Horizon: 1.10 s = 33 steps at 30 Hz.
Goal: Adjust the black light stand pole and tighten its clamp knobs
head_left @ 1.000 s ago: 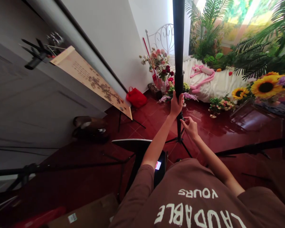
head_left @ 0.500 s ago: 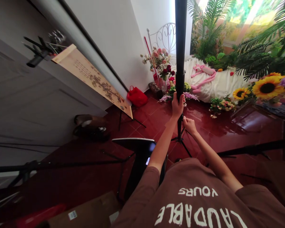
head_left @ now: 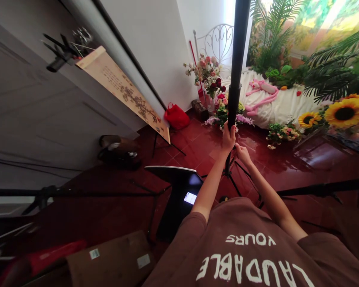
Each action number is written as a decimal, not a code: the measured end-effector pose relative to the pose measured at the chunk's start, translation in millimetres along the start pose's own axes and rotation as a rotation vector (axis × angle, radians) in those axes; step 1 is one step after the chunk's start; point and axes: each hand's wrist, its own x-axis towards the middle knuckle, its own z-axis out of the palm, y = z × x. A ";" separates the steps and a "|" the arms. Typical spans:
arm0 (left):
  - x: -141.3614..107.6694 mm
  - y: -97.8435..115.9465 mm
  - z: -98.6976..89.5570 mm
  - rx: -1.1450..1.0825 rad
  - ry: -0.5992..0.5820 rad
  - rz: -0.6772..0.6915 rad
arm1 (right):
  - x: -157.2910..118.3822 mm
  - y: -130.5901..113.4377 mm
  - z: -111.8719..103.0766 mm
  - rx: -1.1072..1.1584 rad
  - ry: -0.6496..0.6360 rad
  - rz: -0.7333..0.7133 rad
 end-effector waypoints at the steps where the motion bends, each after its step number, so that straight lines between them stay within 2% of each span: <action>1: -1.5 0.1 0.2 0.007 0.002 -0.007 | -1.6 -1.4 -2.6 0.021 -0.029 0.039; 5: -19.2 -10.0 -1.6 0.033 -0.007 -0.045 | -18.4 6.8 -16.9 0.129 -0.160 0.185; 9: -61.5 -38.5 -11.4 0.040 -0.100 -0.145 | -53.3 45.0 -33.4 0.208 -0.168 0.294; 11: -92.3 -56.9 -16.1 0.043 -0.157 -0.241 | -75.7 70.7 -45.0 0.285 -0.126 0.343; 14: -146.6 -81.9 -14.9 0.092 -0.228 -0.494 | -111.3 106.9 -70.0 0.369 0.010 0.455; 16: -182.8 -92.1 -6.5 0.078 -0.336 -0.598 | -133.6 125.2 -90.7 0.404 0.137 0.486; 18: -213.2 -93.8 7.5 0.061 -0.447 -0.628 | -153.3 136.8 -112.3 0.458 0.265 0.524; 21: -239.1 -79.5 35.3 0.018 -0.707 -0.569 | -177.4 142.4 -142.9 0.593 0.462 0.547; 23: -242.8 -61.4 57.4 -0.038 -0.887 -0.489 | -190.8 140.9 -160.7 0.679 0.597 0.513; 25: -239.6 -39.6 82.1 -0.110 -1.011 -0.415 | -203.3 137.5 -176.3 0.723 0.714 0.465; 29: -228.5 8.4 137.2 -0.250 -1.151 -0.256 | -226.9 125.6 -204.4 0.727 0.883 0.337; 33: -224.3 53.3 189.6 -0.406 -1.213 -0.088 | -244.3 105.7 -234.0 0.633 1.028 0.217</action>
